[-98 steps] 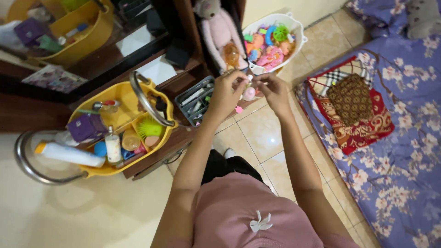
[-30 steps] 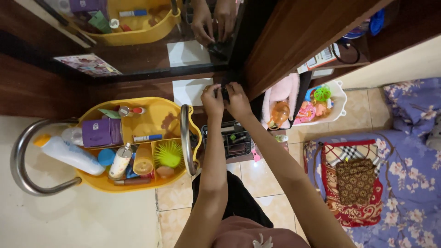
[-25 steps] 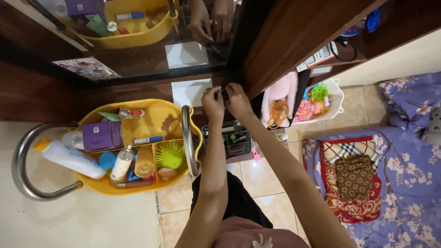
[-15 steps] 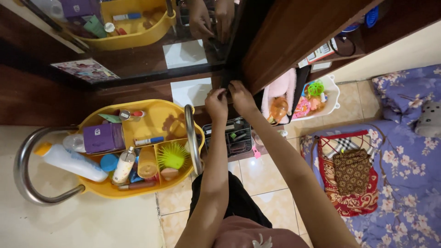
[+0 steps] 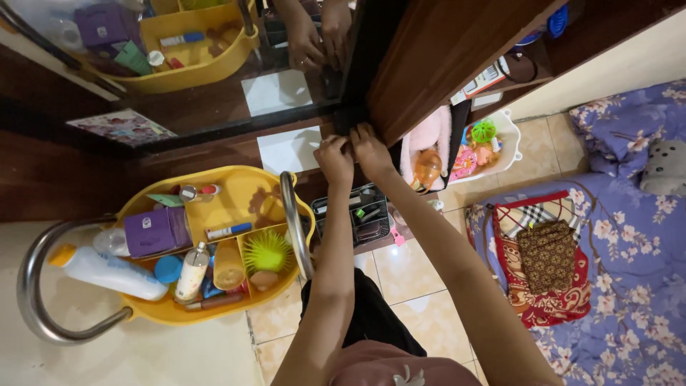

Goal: Organizing and inspecting various small bottles, toiletries, and toys inside a yellow tiered storage cart.

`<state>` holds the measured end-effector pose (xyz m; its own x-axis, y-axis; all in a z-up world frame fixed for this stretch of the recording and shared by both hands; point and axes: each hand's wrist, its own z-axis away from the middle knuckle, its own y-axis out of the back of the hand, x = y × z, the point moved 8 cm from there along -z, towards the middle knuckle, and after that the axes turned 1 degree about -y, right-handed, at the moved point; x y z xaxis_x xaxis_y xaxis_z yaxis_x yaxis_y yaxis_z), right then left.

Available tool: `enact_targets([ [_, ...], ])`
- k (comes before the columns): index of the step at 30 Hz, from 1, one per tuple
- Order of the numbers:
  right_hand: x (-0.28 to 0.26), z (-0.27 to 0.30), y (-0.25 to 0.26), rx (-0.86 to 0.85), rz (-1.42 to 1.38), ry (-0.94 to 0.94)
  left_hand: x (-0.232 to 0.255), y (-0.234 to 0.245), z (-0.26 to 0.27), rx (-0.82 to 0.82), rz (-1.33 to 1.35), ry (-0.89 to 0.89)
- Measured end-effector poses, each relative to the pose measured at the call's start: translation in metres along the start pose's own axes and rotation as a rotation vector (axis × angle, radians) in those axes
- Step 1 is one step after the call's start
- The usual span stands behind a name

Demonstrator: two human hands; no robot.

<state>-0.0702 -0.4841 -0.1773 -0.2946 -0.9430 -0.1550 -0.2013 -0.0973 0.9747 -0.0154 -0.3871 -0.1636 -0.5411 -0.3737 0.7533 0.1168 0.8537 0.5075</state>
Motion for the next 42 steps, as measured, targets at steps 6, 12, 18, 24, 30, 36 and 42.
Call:
enact_targets([
  [6,-0.008,0.011,0.018,0.112,-0.013,0.059,0.002,0.004,0.006,0.053,-0.034,-0.026],
  [12,-0.041,0.033,0.083,0.220,-0.090,0.154,0.064,0.065,0.018,0.076,0.002,-0.056],
  [18,-0.063,0.090,0.158,0.311,-0.366,0.009,0.131,0.124,0.040,0.070,0.268,-0.216],
  [24,-0.051,0.152,0.154,0.318,-0.549,-0.100,0.188,0.168,0.077,-0.090,0.480,-0.360],
  [30,-0.120,0.181,0.238,0.473,-0.404,0.021,0.222,0.269,0.094,-0.117,0.485,-0.584],
  [36,-0.179,0.202,0.277,0.559,-0.462,0.044,0.143,0.362,0.096,0.029,0.228,-0.445],
  [42,-0.252,0.212,0.316,0.648,-0.492,0.121,0.064,0.429,0.080,-0.033,-0.211,-0.331],
])
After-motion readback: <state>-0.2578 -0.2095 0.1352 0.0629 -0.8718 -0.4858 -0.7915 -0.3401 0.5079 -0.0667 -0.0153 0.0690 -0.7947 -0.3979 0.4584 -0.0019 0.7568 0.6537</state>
